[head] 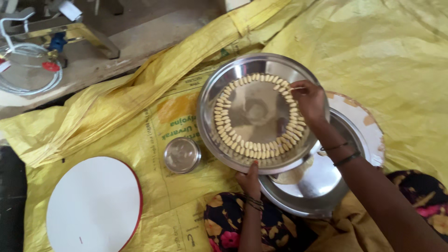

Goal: The person sits on the floor and arranges small, elongated dough pieces in a circular pattern on a large metal tray. They pick up pieces from a second tray and place them carefully to form a ring.

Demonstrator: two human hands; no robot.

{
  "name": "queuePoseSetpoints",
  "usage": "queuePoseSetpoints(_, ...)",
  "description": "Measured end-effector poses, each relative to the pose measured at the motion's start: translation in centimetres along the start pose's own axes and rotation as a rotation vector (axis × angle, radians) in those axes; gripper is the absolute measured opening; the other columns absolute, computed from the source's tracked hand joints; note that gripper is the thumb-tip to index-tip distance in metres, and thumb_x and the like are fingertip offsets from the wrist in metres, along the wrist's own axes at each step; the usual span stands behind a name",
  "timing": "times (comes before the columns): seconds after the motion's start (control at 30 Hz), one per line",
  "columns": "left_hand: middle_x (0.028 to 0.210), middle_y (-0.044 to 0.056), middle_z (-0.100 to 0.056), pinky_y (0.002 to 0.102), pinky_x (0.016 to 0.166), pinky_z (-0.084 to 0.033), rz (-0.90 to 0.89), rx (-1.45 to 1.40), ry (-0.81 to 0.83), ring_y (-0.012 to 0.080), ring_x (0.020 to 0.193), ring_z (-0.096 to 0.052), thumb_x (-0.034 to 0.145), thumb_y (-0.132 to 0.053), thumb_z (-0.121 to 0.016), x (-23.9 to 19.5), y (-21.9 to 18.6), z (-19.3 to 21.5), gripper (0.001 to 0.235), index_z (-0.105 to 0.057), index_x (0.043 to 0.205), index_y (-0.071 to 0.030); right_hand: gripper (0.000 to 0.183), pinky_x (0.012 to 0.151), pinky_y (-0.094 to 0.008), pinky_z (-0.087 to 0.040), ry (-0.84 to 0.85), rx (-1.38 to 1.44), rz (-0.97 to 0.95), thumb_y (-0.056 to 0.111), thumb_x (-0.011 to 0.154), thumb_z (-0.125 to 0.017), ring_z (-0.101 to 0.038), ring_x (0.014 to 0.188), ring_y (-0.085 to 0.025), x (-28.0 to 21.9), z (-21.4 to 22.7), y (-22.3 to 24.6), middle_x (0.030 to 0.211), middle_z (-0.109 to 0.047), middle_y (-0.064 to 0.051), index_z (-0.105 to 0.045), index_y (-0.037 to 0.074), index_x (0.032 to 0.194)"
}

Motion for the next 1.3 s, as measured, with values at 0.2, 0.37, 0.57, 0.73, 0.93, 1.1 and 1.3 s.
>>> queuePoseSetpoints(0.2, 0.099, 0.013, -0.072, 0.035, 0.070, -0.050, -0.057, 0.029, 0.012, 0.0186, 0.078, -0.061, 0.084, -0.005, -0.081, 0.8, 1.2, 0.6, 0.028, -0.071, 0.101, 0.015, 0.014, 0.073, -0.028, -0.055, -0.297, -0.140, 0.125, -0.002, 0.091, -0.066, -0.069, 0.083, -0.013, -2.1, 10.4, -6.2, 0.095, -0.075, -0.007, -0.073, 0.003, 0.102)
queuePoseSetpoints(0.37, 0.105, 0.009, -0.072, 0.030, 0.075, -0.053, -0.133, -0.100, 0.075, 0.0149, 0.085, -0.066, 0.082, -0.003, -0.076, 0.8, 0.4, 0.5, 0.029, -0.068, 0.106, 0.011, 0.037, 0.078, -0.044, -0.057, 0.162, -0.630, 0.049, 0.006, 0.080, -0.064, -0.072, 0.089, -0.031, -7.1, 13.5, -13.7, 0.101, -0.077, -0.014, -0.079, 0.011, 0.113)
queuePoseSetpoints(0.57, 0.105, 0.012, -0.073, 0.031, 0.074, -0.053, -0.081, -0.071, 0.083, 0.0167, 0.084, -0.066, 0.084, -0.002, -0.075, 0.6, -0.7, 0.6, 0.029, -0.069, 0.106, 0.014, 0.024, 0.089, -0.047, -0.056, 0.262, -0.993, 0.161, 0.021, 0.080, -0.075, -0.068, 0.098, -0.036, -12.3, 13.0, -14.1, 0.093, -0.075, -0.019, -0.081, 0.013, 0.102)
queuePoseSetpoints(0.73, 0.108, 0.013, -0.073, 0.030, 0.077, -0.054, -0.061, -0.057, 0.094, 0.0170, 0.087, -0.068, 0.084, -0.003, -0.075, 0.5, -1.4, 0.5, 0.033, -0.069, 0.111, 0.014, 0.028, 0.088, -0.047, -0.056, 0.286, -0.851, 0.110, 0.013, 0.074, -0.075, -0.067, 0.101, -0.039, -14.3, 12.6, -12.9, 0.107, -0.070, -0.020, -0.079, 0.011, 0.102)
queuePoseSetpoints(0.93, 0.108, 0.013, -0.073, 0.030, 0.080, -0.054, -0.052, -0.098, 0.099, 0.0180, 0.089, -0.068, 0.084, -0.003, -0.075, 0.6, -1.5, 0.3, 0.035, -0.067, 0.113, 0.013, 0.021, 0.086, -0.043, -0.059, 0.363, -0.883, -0.010, 0.009, 0.084, -0.072, -0.070, 0.100, -0.034, -14.0, 13.4, -13.1, 0.117, -0.067, -0.016, -0.073, 0.009, 0.105)
queuePoseSetpoints(1.1, 0.107, 0.013, -0.073, 0.030, 0.080, -0.054, -0.066, -0.080, 0.113, 0.0181, 0.089, -0.068, 0.084, -0.003, -0.074, 0.6, -1.3, 0.5, 0.033, -0.068, 0.113, 0.013, 0.028, 0.085, -0.047, -0.055, 0.045, -0.721, 0.156, 0.004, 0.083, -0.070, -0.065, 0.103, -0.039, -13.8, 13.6, -12.0, 0.114, -0.065, -0.021, -0.071, 0.006, 0.111)
queuePoseSetpoints(1.3, 0.108, 0.011, -0.074, 0.032, 0.079, -0.054, -0.024, 0.000, 0.169, 0.0182, 0.090, -0.068, 0.089, -0.007, -0.073, 0.7, -1.6, 0.6, 0.032, -0.070, 0.113, 0.013, 0.030, 0.099, -0.049, -0.050, -0.045, -0.573, 0.157, 0.007, 0.085, -0.067, -0.061, 0.116, -0.041, -14.3, 10.6, -13.2, 0.120, -0.065, -0.018, -0.068, 0.010, 0.115)
Point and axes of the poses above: each hand's wrist, its own x-axis towards the middle knuckle, its own z-axis out of the back of the hand, y = z × x, the point moved 1 cm from there along x, towards the middle knuckle
